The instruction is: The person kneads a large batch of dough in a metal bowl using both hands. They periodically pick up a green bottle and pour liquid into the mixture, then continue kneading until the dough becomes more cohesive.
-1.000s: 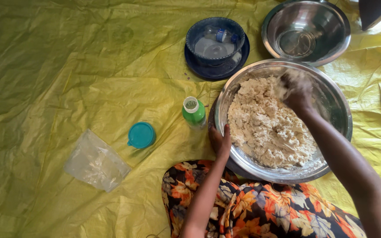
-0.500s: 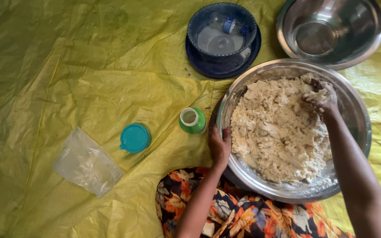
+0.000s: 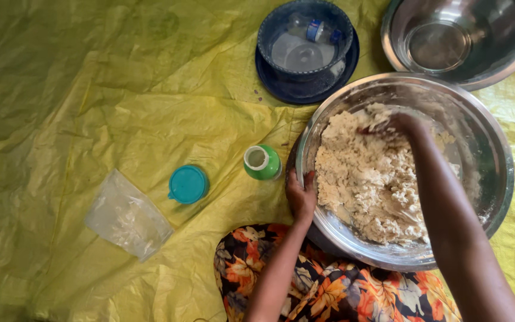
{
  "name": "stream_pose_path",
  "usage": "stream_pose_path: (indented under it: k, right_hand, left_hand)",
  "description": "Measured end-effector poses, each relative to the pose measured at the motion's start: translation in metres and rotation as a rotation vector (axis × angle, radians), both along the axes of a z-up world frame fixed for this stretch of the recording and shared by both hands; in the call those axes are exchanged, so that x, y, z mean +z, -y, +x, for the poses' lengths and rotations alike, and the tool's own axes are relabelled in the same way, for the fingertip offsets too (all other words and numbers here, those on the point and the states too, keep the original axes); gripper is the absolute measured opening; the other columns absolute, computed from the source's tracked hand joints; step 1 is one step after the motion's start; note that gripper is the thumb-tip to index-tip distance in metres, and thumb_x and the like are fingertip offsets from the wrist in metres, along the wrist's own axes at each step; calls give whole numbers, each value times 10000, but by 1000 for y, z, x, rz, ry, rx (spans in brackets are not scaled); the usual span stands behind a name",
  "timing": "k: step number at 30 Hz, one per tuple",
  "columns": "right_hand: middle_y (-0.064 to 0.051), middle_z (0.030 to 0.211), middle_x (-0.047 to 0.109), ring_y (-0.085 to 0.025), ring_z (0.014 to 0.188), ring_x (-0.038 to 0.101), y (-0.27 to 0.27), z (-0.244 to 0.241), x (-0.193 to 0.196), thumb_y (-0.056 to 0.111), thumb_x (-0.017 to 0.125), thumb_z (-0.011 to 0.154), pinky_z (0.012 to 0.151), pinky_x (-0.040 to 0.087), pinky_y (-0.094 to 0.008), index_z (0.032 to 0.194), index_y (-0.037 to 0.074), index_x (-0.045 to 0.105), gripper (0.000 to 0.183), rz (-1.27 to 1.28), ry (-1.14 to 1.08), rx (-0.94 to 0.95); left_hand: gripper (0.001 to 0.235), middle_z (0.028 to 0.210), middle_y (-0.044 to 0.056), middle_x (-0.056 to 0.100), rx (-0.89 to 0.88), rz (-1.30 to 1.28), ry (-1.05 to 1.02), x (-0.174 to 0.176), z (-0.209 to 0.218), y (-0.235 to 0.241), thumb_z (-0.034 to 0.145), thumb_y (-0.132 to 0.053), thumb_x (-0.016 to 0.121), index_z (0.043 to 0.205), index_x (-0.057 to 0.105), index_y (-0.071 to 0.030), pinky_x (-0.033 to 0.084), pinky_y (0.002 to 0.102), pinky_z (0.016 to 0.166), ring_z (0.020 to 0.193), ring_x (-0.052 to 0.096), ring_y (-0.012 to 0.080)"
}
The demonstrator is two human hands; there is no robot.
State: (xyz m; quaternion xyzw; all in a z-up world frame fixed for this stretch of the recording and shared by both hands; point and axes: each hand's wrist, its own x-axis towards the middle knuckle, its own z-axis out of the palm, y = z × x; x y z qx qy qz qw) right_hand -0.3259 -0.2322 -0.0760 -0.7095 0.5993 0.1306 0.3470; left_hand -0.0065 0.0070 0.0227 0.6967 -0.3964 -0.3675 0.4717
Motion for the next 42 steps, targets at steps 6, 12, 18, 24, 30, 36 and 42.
stream_pose_path:
  k: [6, 12, 18, 24, 30, 36, 42]
  right_hand:
    - [-145, 1555, 237, -436, 1318, 355, -55, 33, 0, 81, 549, 953, 1046, 394, -570, 1516, 264, 457, 599, -40, -253, 22]
    - [-157, 1619, 111, -507, 1366, 268, -135, 84, 42, 89, 504, 974, 1076, 343, -640, 1531, 343, 420, 618, -121, -296, -56]
    - [-168, 1682, -16, -578, 1413, 181, -232, 136, 123, 96, 459, 994, 1106, 293, -709, 1546, 422, 383, 645, -178, -303, -86]
    - [-17, 1734, -185, -527, 1520, -122, -249, 151, 143, -95, 516, 868, 1187, 73, -717, 1532, 410, 449, 837, -214, -248, -149]
    - [-91, 1707, -204, -523, 1513, -103, -200, 138, 121, -57, 564, 843, 1258, 38, -639, 1458, 342, 515, 735, -202, -287, -38]
    - [-39, 1734, 98, -576, 1481, 186, -157, 113, 87, -150, 494, 859, 1082, 510, -479, 1436, 315, 581, 746, -156, -130, -213]
    - [-157, 1542, 477, -352, 986, 673, -134, 94, 48, -67, 536, 855, 809, 578, -417, 1227, 203, 734, 500, -447, -209, -181]
  left_hand:
    - [533, 984, 225, 735, 37, -18, 107, -16, -2, 3, 942, -494, 676, 1174, 641, -15, 539, 453, 768, 919, 708, 418]
    - [559, 1081, 270, 703, 73, -30, 220, -35, -3, 7, 947, -471, 687, 1242, 627, 0, 530, 485, 816, 1003, 665, 463]
    - [575, 1203, 266, 689, 23, 38, 221, -33, -3, 11, 951, -405, 681, 1356, 578, -9, 522, 474, 894, 1100, 654, 448]
    - [717, 1339, 276, 613, -111, 83, 241, -24, 5, 9, 883, -278, 773, 1455, 461, 21, 498, 450, 982, 1206, 613, 428]
    - [740, 1385, 280, 597, -154, 53, 153, -22, 9, 7, 871, -140, 767, 1495, 412, 40, 473, 412, 1064, 1245, 617, 390]
    - [717, 1324, 256, 644, -174, 53, 78, -7, 10, 8, 870, -116, 751, 1496, 426, 12, 512, 407, 1009, 1168, 669, 379]
    - [641, 1217, 221, 703, -87, 83, 97, -4, 4, 8, 854, -118, 762, 1435, 505, -37, 545, 423, 931, 1075, 707, 378]
